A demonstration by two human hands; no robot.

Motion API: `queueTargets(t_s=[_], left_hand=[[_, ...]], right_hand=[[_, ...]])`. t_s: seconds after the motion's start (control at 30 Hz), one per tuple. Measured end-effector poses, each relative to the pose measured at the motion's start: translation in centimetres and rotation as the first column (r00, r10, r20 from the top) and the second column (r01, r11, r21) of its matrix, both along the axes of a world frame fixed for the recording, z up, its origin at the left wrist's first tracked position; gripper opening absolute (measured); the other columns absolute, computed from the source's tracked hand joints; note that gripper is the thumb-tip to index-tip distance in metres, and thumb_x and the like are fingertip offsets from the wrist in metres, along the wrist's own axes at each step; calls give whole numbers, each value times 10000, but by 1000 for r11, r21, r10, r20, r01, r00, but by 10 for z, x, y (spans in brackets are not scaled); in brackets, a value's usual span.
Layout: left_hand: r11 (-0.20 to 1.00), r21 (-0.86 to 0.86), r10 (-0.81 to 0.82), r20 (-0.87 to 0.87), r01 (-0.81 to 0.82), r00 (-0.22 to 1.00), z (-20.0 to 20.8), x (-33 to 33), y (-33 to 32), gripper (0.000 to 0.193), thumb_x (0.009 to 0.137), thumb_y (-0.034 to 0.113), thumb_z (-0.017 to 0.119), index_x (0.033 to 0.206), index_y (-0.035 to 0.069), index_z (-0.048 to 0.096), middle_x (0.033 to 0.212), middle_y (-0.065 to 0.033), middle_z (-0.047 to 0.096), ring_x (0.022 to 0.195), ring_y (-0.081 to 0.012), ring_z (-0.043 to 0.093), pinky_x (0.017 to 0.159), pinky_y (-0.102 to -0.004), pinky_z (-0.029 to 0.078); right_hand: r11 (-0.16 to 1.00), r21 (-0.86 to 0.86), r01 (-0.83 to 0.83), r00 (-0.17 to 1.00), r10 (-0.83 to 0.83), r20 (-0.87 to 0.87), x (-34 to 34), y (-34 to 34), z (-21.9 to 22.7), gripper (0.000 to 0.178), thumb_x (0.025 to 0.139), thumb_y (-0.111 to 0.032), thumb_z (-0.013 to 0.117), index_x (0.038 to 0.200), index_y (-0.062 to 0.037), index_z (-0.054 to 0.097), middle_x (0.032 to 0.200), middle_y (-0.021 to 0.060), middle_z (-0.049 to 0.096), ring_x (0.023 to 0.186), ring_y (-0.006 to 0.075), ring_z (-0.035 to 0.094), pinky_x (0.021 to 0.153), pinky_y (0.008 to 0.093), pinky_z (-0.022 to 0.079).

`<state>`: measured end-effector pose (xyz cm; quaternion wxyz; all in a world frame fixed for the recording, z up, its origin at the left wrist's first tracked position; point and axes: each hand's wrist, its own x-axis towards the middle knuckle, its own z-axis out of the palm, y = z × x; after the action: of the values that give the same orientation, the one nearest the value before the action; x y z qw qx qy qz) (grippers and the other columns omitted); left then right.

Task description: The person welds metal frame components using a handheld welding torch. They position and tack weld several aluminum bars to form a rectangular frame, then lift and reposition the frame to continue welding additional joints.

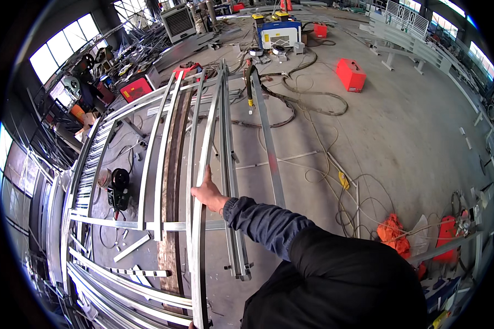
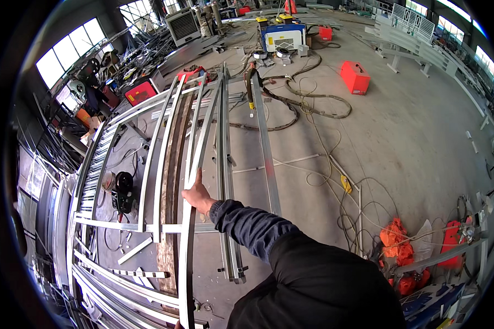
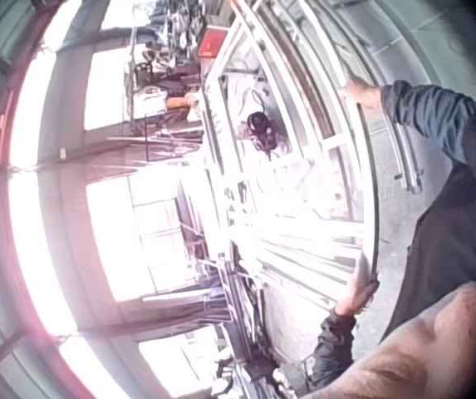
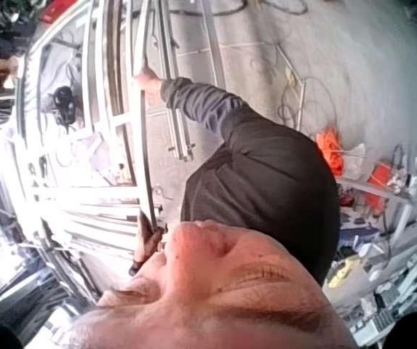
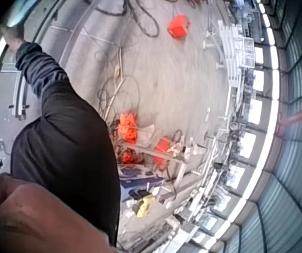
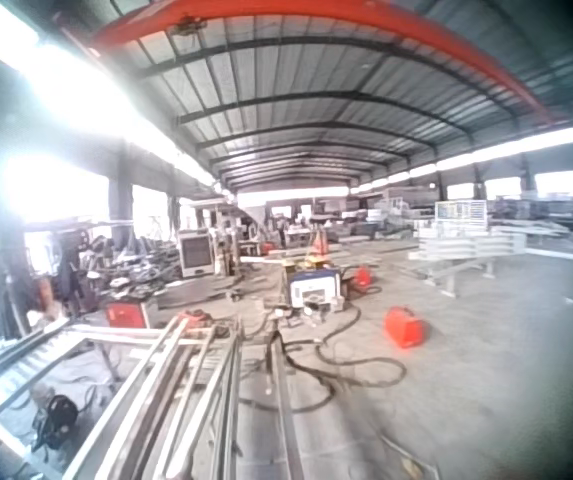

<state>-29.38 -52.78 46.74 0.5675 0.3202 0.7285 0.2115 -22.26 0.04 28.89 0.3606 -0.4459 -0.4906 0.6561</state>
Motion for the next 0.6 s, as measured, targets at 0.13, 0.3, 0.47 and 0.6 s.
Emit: queueTargets(t_s=[0.13, 0.3, 0.47, 0.6], left_hand=[[995, 70, 74, 29, -76, 997, 0, -18, -7, 1089, 898, -162, 672, 1765, -1, 34, 1747, -220, 295, 1136, -197, 642, 852, -326, 595], [990, -1, 142, 146, -144, 979, 9, -11, 11, 1011, 923, -116, 680, 1768, 49, 151, 1455, -181, 570, 1019, -207, 668, 783, -317, 593], [936, -333, 77, -124, -114, 989, -16, 27, 16, 955, 929, 16, 744, 1735, -34, 233, 1610, -249, 563, 1439, -270, 573, 1163, -410, 467], [991, 134, 32, -46, -25, 998, -132, 15, -95, 932, 975, -27, 696, 1753, -18, 183, 1785, -237, 295, 1654, -279, 269, 1304, -409, 287]], right_hand=[[993, 103, 54, 997, -59, 43, -8, 13, -13, 1223, 874, -85, 669, 1723, -24, -210, 1130, 279, 697, 850, 326, 703, 773, 430, 585], [999, -39, -22, 994, 26, 109, 8, 17, -25, 1212, 886, -46, 660, 1711, -10, -226, 1324, 376, 642, 990, 363, 716, 871, 429, 599], [997, 61, -46, 998, 43, 46, 47, -15, -49, 1188, 910, -50, 667, 1708, 22, -209, 1663, 390, 257, 1461, 430, 386, 1203, 428, 358], [983, 121, -138, 990, 133, 50, 47, -27, -44, 1183, 942, -91, 673, 1697, 30, -231, 1774, 398, 47, 1672, 485, 141, 1364, 447, 185]])
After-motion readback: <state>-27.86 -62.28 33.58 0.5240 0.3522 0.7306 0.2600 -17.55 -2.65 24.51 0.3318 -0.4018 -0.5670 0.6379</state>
